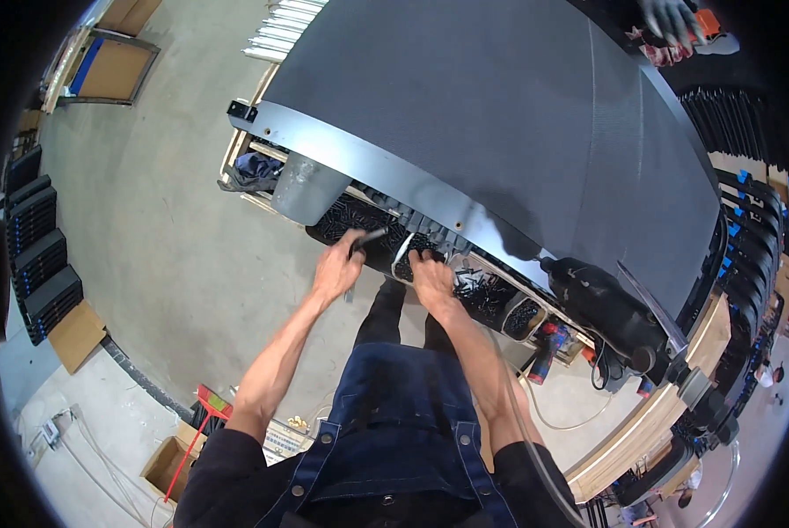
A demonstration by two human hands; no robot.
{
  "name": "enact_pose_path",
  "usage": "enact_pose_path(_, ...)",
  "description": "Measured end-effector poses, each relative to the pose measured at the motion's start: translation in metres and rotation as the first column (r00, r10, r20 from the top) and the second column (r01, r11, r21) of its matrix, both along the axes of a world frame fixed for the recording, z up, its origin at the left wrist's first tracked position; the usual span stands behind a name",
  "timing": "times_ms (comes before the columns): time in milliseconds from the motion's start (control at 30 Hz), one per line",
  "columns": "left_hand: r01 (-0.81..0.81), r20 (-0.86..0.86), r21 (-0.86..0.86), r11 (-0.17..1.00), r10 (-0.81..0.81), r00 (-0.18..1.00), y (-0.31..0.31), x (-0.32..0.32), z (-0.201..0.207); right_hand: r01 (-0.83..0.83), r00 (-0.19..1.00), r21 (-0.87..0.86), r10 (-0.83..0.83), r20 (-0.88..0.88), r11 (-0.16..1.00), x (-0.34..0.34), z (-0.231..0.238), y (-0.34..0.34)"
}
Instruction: Assembling a treadmill by attaching various side panels and internal components using powered screwdrivers.
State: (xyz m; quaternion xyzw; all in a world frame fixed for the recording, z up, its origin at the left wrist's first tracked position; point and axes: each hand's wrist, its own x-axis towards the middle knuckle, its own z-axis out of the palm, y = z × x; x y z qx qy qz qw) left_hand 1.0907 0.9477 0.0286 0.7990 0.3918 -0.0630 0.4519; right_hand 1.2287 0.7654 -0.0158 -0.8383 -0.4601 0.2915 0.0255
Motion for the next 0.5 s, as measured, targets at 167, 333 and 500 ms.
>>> enact_pose_path(167,-0.355,-0.083,-0.606,0.712,0.387,0.918,-0.046,-0.053,0.023,0.087,0.994,-0.016,-0.088,-0.069,0.996,-0.008,0.003,0.003)
enact_pose_path(333,-0.367,-0.105,-0.839,0.401,0.544,0.833,-0.083,-0.079,0.039,-0.021,0.997,-0.033,0.018,-0.073,0.999,-0.005,0.000,0.003)
enact_pose_path(500,-0.342,-0.092,-0.879,0.332,0.585,0.806,-0.105,-0.070,0.064,0.203,0.970,0.033,-0.196,-0.141,0.979,0.000,-0.005,-0.003)
